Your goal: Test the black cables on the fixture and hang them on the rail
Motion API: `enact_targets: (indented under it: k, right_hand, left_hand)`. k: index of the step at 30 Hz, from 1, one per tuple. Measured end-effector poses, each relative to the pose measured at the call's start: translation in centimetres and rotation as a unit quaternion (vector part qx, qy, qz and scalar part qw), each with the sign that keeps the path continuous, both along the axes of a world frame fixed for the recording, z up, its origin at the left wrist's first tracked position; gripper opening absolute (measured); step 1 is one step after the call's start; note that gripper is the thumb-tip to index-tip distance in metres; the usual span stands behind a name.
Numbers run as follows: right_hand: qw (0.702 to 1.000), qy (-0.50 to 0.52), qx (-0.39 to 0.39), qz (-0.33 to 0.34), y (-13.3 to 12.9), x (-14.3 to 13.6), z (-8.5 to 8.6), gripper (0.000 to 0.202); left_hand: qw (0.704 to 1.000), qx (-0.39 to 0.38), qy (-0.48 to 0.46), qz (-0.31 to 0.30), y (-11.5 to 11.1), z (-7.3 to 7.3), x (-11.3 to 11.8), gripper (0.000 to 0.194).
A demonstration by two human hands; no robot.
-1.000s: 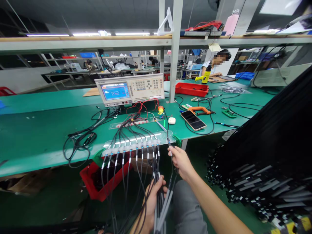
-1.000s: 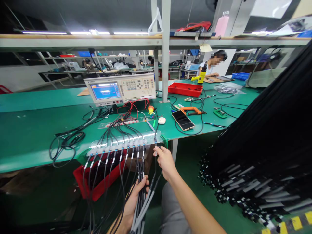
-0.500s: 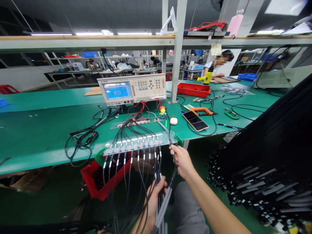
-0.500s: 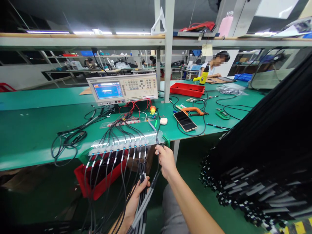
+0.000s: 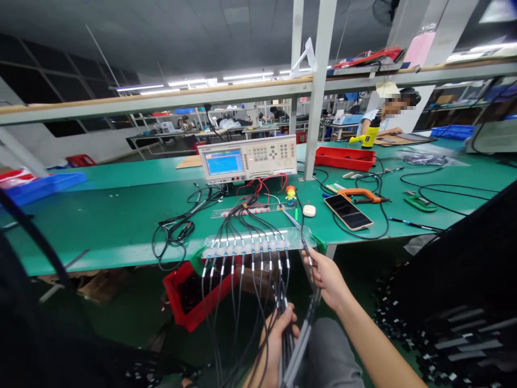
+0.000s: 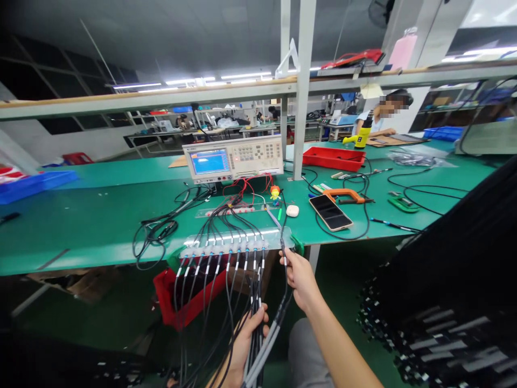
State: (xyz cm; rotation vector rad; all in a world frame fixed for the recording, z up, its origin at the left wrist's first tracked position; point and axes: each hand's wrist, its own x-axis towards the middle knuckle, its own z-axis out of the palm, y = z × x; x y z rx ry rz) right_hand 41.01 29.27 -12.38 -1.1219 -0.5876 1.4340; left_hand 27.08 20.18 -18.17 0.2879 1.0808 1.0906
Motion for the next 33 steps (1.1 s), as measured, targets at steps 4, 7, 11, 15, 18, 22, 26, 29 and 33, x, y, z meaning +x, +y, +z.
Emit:
enact_targets:
  k: [4,7,11,15,18,22,26,29,33]
  right_hand:
    - [1.0,0.0,-0.011,-0.001,0.1,-0.1,0.0,0.043]
    - [1.0,-0.003,-0.017,-0.003,0.1,-0.1,-0.1,0.043]
    - [1.0,-0.009,-0.022,-0.007,0.0,-0.2,-0.1,0.045]
    - [0.999,-0.019,-0.028,-0.008,0.2,-0.2,0.1,0.045]
    - [0.999,-0.028,-0.025,-0.015,0.3,-0.3,0.5,0.042]
    - [0.998,-0.055,-0.02,0.004,-0.9,-0.6,0.6,0.032]
    - [0.989,-0.13,0.002,0.071,-2.6,-0.4,-0.6,0.033]
    - [0.983,-0.175,0.002,0.05,-2.7,0.4,-2.1,0.032]
    - [0.987,-0.158,0.017,0.004,-1.8,1.1,-2.7,0.031]
  left_hand:
    - [1.0,0.002,0.002,0.004,-0.1,0.0,-0.1,0.034]
    - [1.0,0.001,0.004,0.005,-0.1,-0.2,-0.1,0.035]
    - [1.0,0.001,0.008,0.004,-0.2,-0.3,-0.2,0.037]
    - [1.0,0.003,0.011,-0.003,-0.5,-0.1,-0.3,0.035]
    - [1.0,-0.001,0.01,-0.003,-0.6,0.1,-0.3,0.034]
    - [1.0,-0.009,0.01,0.0,-0.5,0.3,-0.3,0.033]
    - [1.0,-0.011,0.018,0.006,-0.4,0.2,-0.6,0.034]
    - [0.999,-0.027,0.024,0.0,-0.3,0.0,-0.9,0.039]
    - [0.999,-0.031,0.033,0.001,-0.1,-0.1,-0.9,0.041]
